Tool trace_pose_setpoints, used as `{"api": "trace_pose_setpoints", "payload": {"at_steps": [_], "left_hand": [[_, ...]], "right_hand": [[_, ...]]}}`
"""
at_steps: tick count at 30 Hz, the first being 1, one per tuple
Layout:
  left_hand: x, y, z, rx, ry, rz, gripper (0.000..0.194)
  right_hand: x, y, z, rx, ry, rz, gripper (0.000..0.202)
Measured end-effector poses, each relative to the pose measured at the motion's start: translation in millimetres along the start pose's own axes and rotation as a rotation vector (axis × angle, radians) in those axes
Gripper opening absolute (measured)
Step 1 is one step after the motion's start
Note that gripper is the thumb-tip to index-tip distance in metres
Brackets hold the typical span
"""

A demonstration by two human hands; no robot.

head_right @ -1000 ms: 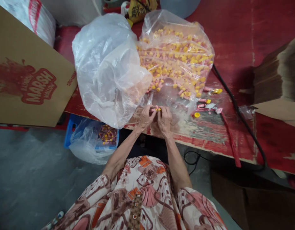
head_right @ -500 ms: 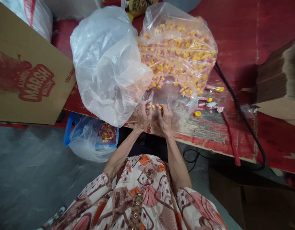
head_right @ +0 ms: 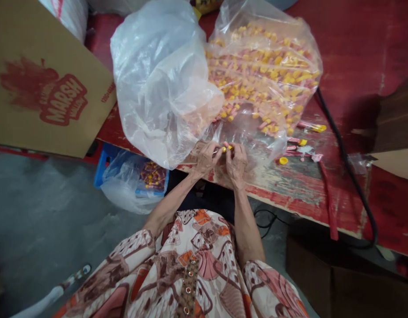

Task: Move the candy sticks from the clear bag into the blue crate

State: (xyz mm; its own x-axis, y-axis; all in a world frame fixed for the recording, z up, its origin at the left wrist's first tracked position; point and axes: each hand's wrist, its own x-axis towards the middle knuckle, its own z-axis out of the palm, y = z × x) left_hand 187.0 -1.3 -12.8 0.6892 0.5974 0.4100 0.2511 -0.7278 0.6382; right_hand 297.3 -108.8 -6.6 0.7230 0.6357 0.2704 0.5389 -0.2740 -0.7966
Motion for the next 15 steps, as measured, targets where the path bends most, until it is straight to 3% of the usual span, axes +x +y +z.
{"api": "trace_pose_setpoints", "payload": {"at_steps": [4, 7, 11, 15], "left_hand": [[-1.4, 6.9, 0.3, 0.048, 0.067, -0.034, 0.02], [-2.8, 12.8, 0.2, 0.093, 0.047, -0.052, 0.006], [2.3, 26.9, -2.9, 0.098, -0.104, -0.038, 0.017], [17.1, 43.1, -9.6, 0.036, -0.037, -0.006, 0.021]], "right_hand": [[-1.8, 2.0, -3.3, 0.003, 0.046, 0.008, 0.046], [-2.4, 2.1, -3.2, -0.023, 0.043, 0.019, 0.045], [-4.7, 1.4, -1.7, -0.075, 0.042, 0.071, 0.047], [-7.1, 5.0, -1.9, -0.089, 0.129, 0.108, 0.051]]}}
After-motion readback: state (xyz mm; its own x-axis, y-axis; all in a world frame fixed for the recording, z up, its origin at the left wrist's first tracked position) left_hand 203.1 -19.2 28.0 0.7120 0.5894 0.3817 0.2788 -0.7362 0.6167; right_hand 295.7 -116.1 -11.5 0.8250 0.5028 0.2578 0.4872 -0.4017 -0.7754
